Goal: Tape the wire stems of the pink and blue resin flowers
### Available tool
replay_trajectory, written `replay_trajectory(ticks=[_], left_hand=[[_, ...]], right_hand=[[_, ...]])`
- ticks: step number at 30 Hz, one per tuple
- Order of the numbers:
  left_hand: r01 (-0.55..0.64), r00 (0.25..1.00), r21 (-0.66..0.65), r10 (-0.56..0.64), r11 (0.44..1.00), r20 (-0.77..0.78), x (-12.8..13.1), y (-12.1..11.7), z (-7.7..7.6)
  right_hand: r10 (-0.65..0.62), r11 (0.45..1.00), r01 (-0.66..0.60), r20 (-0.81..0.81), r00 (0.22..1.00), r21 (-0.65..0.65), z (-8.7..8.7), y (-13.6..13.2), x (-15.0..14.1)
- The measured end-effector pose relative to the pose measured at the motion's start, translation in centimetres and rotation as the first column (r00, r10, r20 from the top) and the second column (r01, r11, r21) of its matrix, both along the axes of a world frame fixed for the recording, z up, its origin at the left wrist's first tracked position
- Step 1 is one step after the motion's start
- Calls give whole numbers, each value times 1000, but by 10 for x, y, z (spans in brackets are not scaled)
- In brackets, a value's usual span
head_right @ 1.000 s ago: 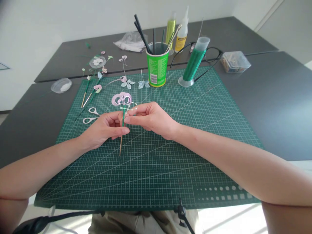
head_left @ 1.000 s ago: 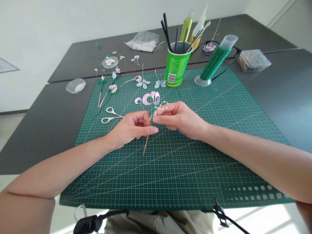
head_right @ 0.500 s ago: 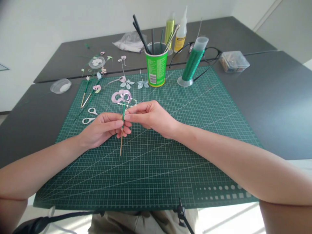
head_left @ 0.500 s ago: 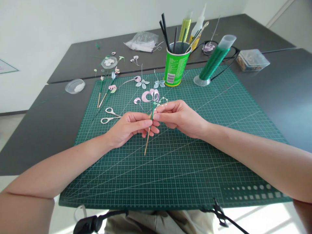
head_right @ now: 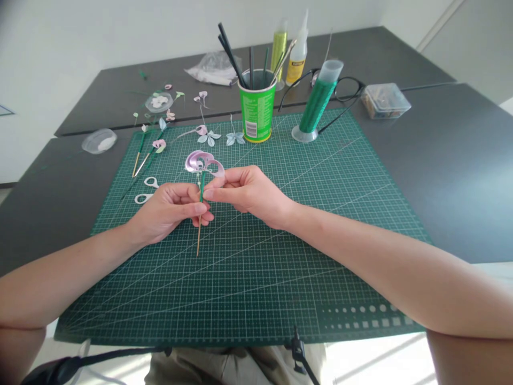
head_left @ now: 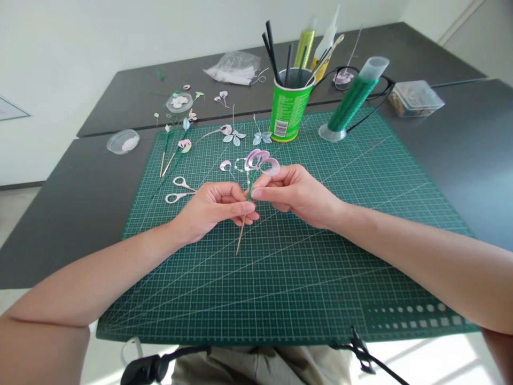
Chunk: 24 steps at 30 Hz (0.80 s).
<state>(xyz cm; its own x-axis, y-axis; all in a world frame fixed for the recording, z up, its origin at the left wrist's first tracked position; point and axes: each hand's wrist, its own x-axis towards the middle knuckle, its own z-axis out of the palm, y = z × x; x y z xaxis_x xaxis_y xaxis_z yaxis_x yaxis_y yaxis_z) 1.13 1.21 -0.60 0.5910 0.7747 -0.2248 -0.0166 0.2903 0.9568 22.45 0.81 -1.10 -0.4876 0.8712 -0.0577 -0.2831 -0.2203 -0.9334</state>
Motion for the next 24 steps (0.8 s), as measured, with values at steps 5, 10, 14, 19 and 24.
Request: replay_trajectory(ticks=[5, 10, 14, 19, 24], left_hand=[[-3, 1000, 28, 3, 1000, -9, 0, 0, -1], [-9, 1000, 47, 10, 999, -27, 1, -1, -2], [-12, 1000, 40, 12, 999, 2, 3, -1, -2], [-27, 1000, 23, 27, 999, -7, 3, -1, 0], [-30, 999, 22, 31, 999, -26, 4, -2, 1]], right_hand=[[-4, 1000, 4, 0, 1000, -17, 0, 0, -1], [-12, 1000, 12, 13, 1000, -9, 0, -1, -1], [-9, 1000, 9, 16, 1000, -12, -1, -1, -2], [-16, 1000, 16, 2, 1000, -9, -4, -1, -2], [-4, 1000, 4, -11, 1000, -2, -4, -2, -3]])
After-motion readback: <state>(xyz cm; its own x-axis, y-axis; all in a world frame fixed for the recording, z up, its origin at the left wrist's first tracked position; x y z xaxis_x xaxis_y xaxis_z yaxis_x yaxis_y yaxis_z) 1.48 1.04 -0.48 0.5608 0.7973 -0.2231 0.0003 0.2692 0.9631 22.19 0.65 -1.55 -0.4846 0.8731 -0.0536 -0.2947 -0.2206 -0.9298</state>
